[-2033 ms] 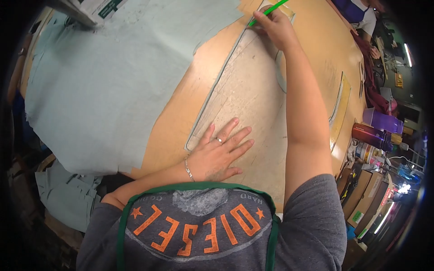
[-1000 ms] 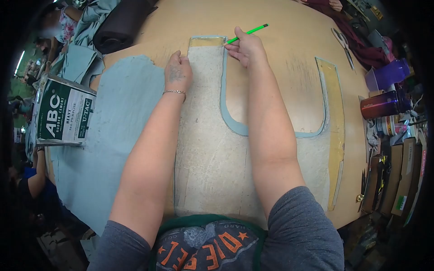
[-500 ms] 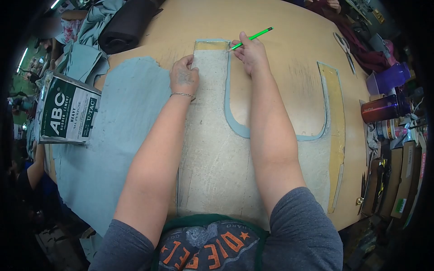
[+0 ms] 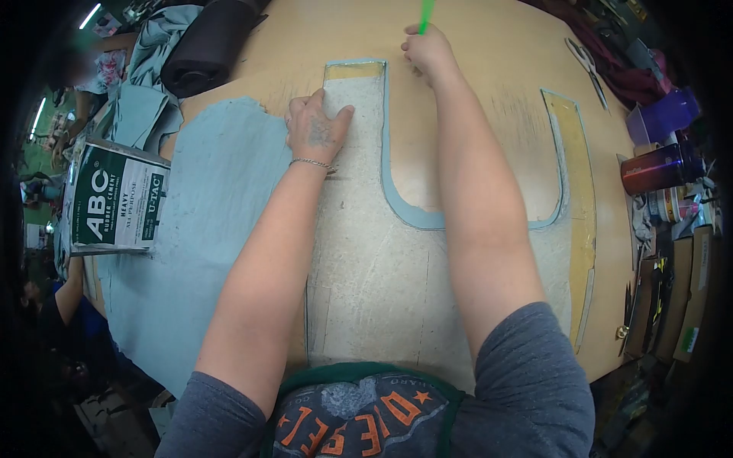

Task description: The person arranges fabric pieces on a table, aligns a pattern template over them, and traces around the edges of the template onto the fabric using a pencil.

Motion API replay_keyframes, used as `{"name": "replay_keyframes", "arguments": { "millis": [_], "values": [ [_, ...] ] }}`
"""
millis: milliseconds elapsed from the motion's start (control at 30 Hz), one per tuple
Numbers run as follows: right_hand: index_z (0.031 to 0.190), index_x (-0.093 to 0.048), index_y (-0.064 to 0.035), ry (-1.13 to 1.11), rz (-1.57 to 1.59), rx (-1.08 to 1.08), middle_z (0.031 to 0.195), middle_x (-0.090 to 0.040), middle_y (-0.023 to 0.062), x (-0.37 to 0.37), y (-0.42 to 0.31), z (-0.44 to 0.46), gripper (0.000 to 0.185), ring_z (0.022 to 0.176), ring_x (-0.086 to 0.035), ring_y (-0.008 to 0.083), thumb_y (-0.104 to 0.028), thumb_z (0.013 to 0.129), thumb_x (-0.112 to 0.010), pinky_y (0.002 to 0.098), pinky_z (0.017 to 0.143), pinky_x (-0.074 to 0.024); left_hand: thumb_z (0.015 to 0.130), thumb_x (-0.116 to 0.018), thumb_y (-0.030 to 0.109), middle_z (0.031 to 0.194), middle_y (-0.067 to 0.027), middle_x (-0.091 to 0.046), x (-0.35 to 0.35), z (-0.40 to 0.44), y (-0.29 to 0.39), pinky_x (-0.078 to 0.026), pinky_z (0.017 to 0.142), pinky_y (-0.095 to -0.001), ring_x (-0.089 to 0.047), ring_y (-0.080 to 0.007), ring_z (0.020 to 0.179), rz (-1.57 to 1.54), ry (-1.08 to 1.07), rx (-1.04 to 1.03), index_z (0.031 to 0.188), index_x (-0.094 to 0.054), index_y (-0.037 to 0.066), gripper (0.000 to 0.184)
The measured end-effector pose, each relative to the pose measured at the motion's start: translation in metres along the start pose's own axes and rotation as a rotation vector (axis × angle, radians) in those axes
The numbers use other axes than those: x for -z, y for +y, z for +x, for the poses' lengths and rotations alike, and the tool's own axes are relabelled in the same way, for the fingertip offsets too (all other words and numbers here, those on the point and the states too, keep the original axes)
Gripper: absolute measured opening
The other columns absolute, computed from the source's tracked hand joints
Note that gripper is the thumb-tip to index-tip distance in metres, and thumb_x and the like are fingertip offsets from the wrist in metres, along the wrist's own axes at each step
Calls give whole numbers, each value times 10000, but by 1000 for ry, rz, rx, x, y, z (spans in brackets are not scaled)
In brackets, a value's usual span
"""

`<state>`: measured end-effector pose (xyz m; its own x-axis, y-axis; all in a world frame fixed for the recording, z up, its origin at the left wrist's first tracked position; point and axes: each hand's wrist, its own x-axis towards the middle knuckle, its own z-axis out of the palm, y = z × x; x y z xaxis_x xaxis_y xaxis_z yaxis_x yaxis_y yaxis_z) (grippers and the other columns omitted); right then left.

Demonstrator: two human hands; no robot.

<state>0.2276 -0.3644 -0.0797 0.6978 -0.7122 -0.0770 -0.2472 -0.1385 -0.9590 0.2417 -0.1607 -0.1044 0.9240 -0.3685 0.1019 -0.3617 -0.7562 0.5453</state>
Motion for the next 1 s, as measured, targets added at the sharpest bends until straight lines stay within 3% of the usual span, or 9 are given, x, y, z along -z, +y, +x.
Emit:
{"name": "replay_keyframes", "arguments": {
  "millis": [133, 333, 467, 567, 633, 767, 867, 1000],
  "values": [
    [925, -626, -50, -219, -845, 165, 819, -626, 115, -23, -17, 31, 221, 748, -594, 226, -155, 739, -570, 344, 672, -460, 696, -651, 385, 1146, -131, -442, -1, 1, 2, -357, 914, -428, -403, -299, 1106, -9, 22, 37, 1185, -508, 71, 599],
    [910, -626, -36, -424, -792, 310, 842, -635, 127, -57, -14, 37, 294, 800, -602, 250, -226, 695, -687, 357, 723, -460, 681, -676, 368, 1140, -130, -438, -1, 0, 0, -356, 913, -419, -396, -294, 1116, -46, 37, 15, 1175, -516, 67, 599],
    [935, -618, -28, -464, -895, 356, 869, -631, 138, -66, -20, 35, 292, 828, -593, 271, -245, 744, -663, 360, 753, -451, 677, -685, 367, 1135, -125, -436, 0, -1, -1, -357, 911, -417, -393, -291, 1119, -72, 27, 20, 1172, -518, 66, 603],
    [969, -610, -29, -467, -970, 399, 905, -624, 151, -67, -22, 34, 288, 855, -584, 292, -242, 776, -631, 369, 771, -443, 685, -698, 282, 1115, -120, -430, 4, -2, 3, -356, 899, -416, -360, -285, 1135, -94, 10, 34, 1147, -510, 41, 554],
    [987, -603, -30, -436, -972, 417, 926, -618, 160, -70, -17, 35, 290, 871, -579, 304, -240, 788, -614, 374, 779, -440, 677, -696, 337, 1121, -123, -438, 1, -1, 1, -358, 904, -415, -381, -282, 1123, -78, 27, 14, 1160, -520, 56, 586],
    [992, -589, -23, -435, -877, 394, 810, -611, 150, -68, -15, 32, 266, 758, -571, 262, -204, 797, -597, 360, 699, -436, 657, -709, 366, 1123, -121, -446, 1, -2, -1, -361, 903, -422, -397, -281, 1109, -70, 33, -11, 1186, -499, 58, 647],
    [1001, -589, -26, -437, -861, 364, 805, -611, 143, -70, -14, 36, 268, 748, -566, 249, -199, 797, -601, 358, 692, -435, 644, -724, 322, 1110, -136, -439, 5, -4, 1, -376, 895, -388, -447, -265, 1056, -108, 33, -12, 1203, -456, 39, 681],
    [1003, -594, -33, -447, -814, 342, 794, -608, 130, -71, -14, 38, 261, 734, -554, 228, -192, 796, -606, 354, 687, -431, 676, -649, 145, 1077, -146, -422, -1, -1, -9, -402, 857, -334, -493, -239, 975, -489, 235, -22, 1134, -434, 0, 526]
  ]
}}
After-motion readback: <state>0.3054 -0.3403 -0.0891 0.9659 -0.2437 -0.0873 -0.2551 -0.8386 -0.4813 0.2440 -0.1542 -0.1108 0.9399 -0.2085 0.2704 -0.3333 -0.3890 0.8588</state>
